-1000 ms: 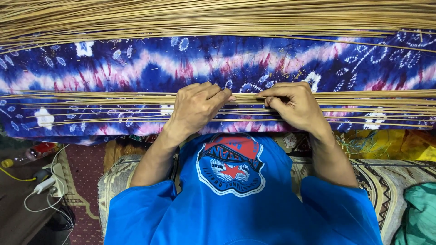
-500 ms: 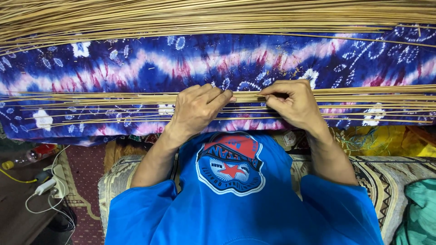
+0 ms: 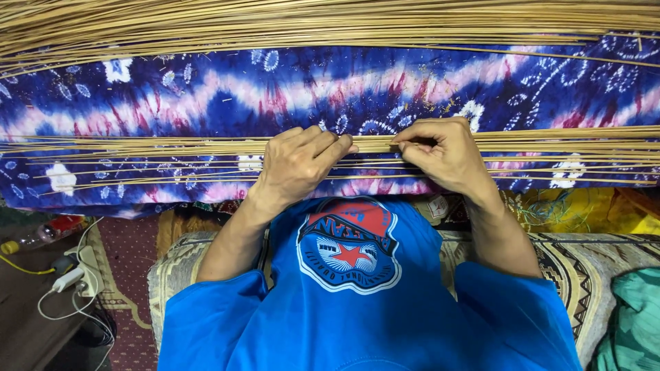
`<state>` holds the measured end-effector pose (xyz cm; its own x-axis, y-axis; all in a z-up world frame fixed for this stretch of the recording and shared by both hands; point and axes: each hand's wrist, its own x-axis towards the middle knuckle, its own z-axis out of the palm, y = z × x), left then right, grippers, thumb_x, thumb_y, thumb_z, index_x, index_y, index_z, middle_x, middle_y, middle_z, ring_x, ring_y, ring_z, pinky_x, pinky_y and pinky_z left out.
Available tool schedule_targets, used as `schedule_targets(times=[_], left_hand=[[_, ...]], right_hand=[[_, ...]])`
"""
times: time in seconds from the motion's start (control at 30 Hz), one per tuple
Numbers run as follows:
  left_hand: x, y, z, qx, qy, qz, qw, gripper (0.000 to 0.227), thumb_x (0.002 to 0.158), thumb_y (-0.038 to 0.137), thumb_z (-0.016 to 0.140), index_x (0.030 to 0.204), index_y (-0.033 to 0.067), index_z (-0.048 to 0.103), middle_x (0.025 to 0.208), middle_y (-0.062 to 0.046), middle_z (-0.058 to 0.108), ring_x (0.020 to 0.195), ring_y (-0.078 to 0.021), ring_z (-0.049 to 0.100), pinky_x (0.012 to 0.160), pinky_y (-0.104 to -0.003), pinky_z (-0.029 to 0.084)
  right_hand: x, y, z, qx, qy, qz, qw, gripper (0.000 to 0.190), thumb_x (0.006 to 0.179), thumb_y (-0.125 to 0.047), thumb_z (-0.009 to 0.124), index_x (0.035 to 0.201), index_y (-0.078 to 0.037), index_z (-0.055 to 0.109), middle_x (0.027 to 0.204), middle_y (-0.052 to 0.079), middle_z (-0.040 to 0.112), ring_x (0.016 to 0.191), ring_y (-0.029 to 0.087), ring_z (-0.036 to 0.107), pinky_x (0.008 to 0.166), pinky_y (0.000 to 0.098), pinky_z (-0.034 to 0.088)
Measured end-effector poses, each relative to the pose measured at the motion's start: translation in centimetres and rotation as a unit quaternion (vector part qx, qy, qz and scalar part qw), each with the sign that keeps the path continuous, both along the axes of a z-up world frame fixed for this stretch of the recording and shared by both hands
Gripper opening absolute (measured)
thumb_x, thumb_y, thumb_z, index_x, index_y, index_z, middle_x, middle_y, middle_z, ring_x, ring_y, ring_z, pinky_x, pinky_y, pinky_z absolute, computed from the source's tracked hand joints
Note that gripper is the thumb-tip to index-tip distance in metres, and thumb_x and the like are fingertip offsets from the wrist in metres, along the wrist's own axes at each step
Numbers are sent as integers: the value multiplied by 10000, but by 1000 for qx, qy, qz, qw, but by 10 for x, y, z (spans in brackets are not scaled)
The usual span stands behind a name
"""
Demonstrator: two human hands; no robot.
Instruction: Tying thin wooden sticks together with thread to create a bound structure, likely for a mat or screen
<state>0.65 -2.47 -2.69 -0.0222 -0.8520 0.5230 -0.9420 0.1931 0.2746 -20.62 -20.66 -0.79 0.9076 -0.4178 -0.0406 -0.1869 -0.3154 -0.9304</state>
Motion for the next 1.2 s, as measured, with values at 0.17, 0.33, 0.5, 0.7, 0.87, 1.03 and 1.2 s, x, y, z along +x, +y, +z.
schedule_targets(times=[0.17,0.33,0.5,0.7,0.87,1.03,1.2], left_hand=[[1,1,0,3,7,-1,1000,186,1084,183,585,1006,109,738,749,-23,605,672,-181,605,564,-274,482],[1,-1,-1,-2,12,-1,1000,183,1078,178,599,987,103,739,746,-26,610,664,-183,604,559,-276,482],[1,-1,-8,-10,17,0,1000,197,1087,193,583,988,113,732,748,-17,612,659,-175,604,559,-272,482],[4,-1,4,6,31,7,999,192,1076,200,611,945,113,721,712,-12,581,635,-179,593,546,-279,470],[6,-1,5,12,32,0,999,181,1074,205,623,951,114,718,707,-12,580,631,-174,598,550,-276,480],[12,-1,11,51,49,-11,997,158,1074,202,619,971,122,708,710,-9,574,651,-183,615,562,-292,487],[16,1,-4,89,71,-9,993,95,1030,148,682,949,116,720,675,-11,567,628,-205,631,543,-309,483]], right_hand=[[2,0,1,6,-2,2,1000,141,856,40,660,904,13,790,530,87,525,509,149,490,560,345,443],[3,0,0,0,-12,-1,1000,169,849,61,641,911,28,794,552,111,579,503,156,508,551,338,439],[-1,-2,-9,9,-16,-13,1000,232,852,78,592,906,5,805,582,118,636,505,146,509,547,321,435],[-2,-5,-4,23,6,17,1000,149,894,4,678,969,-17,806,665,122,683,575,147,550,576,331,453],[1,-5,11,3,19,30,999,122,942,17,696,1010,18,797,740,186,728,607,240,638,605,384,493],[0,-9,20,8,49,57,997,170,979,45,637,1059,45,788,836,220,773,744,370,743,721,460,563],[-10,-12,22,-49,55,49,996,145,1033,-8,642,1106,24,763,894,198,770,857,393,752,759,482,572]])
